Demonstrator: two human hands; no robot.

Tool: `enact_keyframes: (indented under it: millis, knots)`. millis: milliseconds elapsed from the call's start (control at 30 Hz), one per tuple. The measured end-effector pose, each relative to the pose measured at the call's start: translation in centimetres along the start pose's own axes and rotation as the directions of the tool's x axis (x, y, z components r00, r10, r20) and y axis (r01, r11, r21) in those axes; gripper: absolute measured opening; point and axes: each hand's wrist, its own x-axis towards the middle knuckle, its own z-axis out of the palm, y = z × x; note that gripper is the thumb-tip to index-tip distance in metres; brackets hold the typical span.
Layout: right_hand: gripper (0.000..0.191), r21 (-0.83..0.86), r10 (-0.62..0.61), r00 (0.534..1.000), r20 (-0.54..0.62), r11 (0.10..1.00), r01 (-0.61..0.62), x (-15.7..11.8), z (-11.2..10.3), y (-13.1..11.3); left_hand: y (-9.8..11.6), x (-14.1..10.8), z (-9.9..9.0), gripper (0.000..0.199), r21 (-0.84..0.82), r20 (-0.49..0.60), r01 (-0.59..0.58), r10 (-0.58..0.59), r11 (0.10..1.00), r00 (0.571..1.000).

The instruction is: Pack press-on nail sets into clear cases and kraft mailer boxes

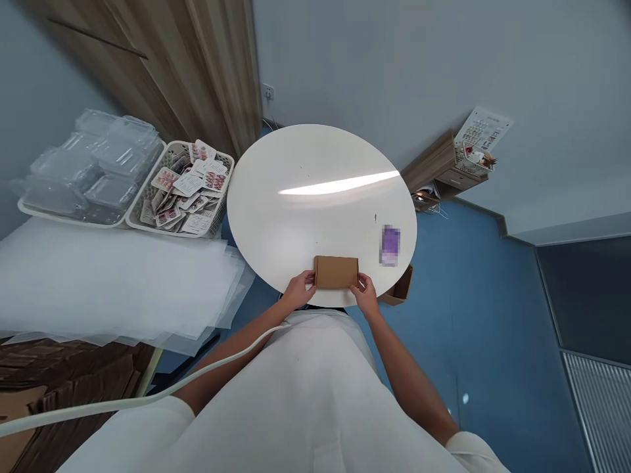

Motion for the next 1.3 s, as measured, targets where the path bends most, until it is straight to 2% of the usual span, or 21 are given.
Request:
enact_keyframes:
  millis: [167,333,467,633,767,933,1033,1167,1300]
  knots:
    - [0.059,-0.096,0.061,0.998,-0.015,0.993,-0.062,0.7,-1.1,0.8,1.2,1.0,0.6,0.053,0.178,-0.015,0.089,-0.088,0.980,0.996]
    - [0.057,-0.315,0.040,0.999,0.036,0.949,-0.027,2.1,-2.2,0.7,2.1,2.3,1.4,0.058,0.351,-0.076,0.112,-0.090,0.930,0.993]
    - [0.056,-0.375,0.056,0.988,0.141,0.927,0.001,3.3,-2.6,1.0,2.4,3.1,1.7,0.056,0.377,-0.070,0.131,-0.113,0.917,0.991]
    - [0.059,-0.359,0.030,0.975,0.221,0.932,0.053,4.1,-3.3,1.4,3.5,3.9,1.7,0.052,0.375,-0.074,0.195,-0.181,0.906,0.981]
    - [0.055,-0.318,-0.019,0.969,0.245,0.943,0.099,4.3,-5.8,1.9,5.4,4.1,3.5,0.049,0.355,-0.078,0.207,-0.192,0.912,0.978]
    - [0.048,-0.265,-0.053,0.990,0.130,0.960,0.086,4.7,-12.1,3.2,9.3,5.0,8.9,0.057,0.381,-0.033,0.171,-0.171,0.908,0.985]
    - [0.043,-0.276,-0.033,0.999,0.008,0.961,0.034,4.9,-16.8,4.4,12.0,6.5,13.1,0.068,0.454,0.074,0.098,-0.147,0.886,0.986]
    - [0.043,-0.261,0.024,0.988,-0.154,0.963,-0.064,4.8,-23.0,7.0,15.2,9.4,19.7,0.070,0.517,0.283,-0.033,-0.134,0.855,0.950]
    - [0.049,-0.197,0.134,0.949,-0.284,0.961,-0.195,5.0,-28.1,10.6,16.8,13.1,27.3,0.064,0.490,0.415,-0.145,-0.084,0.859,0.906]
